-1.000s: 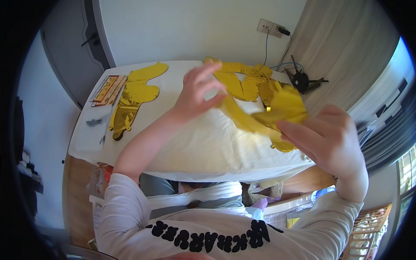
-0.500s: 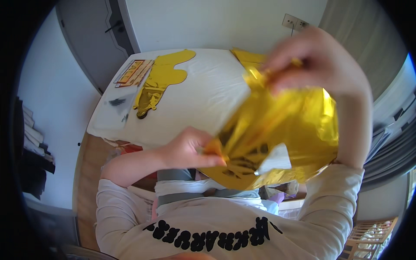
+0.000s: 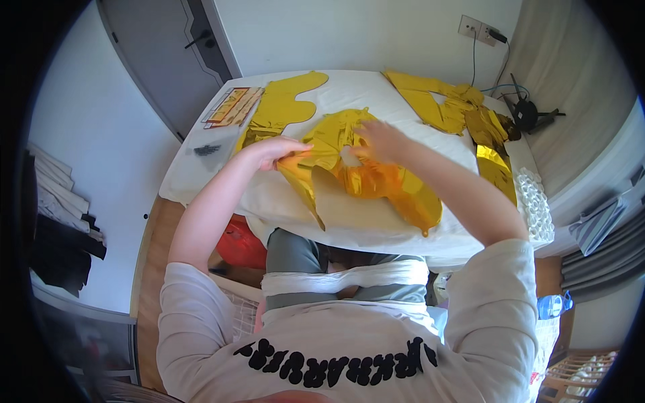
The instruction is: Folding gold foil balloons and placing them into retail packaging with cardboard inserts.
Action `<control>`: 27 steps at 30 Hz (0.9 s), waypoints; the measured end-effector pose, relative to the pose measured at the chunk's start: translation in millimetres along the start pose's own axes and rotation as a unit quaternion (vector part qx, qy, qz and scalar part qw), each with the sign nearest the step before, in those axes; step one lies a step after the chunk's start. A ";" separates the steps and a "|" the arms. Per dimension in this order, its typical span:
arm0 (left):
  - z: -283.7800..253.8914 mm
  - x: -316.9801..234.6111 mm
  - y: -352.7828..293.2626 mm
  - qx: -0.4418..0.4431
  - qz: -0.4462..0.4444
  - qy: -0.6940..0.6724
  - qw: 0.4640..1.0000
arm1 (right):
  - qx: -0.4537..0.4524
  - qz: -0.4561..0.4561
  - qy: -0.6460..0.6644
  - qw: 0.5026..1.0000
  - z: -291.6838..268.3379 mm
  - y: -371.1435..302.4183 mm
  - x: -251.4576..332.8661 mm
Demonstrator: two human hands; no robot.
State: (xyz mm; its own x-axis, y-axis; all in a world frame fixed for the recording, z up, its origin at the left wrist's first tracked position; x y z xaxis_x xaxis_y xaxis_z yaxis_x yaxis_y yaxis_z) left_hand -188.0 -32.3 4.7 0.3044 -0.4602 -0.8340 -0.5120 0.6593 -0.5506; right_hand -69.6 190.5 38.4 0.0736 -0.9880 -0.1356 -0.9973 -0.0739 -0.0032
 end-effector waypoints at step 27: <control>-91.9 39.7 -149.3 -0.338 0.390 -0.076 0.853 | -0.112 -0.254 0.098 0.956 -35.7 97.1 180.8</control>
State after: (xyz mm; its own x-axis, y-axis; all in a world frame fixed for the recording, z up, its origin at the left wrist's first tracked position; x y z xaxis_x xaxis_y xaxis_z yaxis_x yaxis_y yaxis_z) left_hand -173.3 -203.7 57.0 -0.2655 0.0782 -0.9609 -0.9373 0.2127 0.2762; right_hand -152.9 -0.1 48.9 0.5694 -0.8219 0.0156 -0.8079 -0.5560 0.1955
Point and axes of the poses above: each hand's wrist, its own y-axis towards the middle knuckle, its own z-axis out of the palm, x = y × z, the point moved 6 cm from there along y, towards the middle knuckle, and after that the axes turned 12 degrees about -y, right-handed, at the moved point
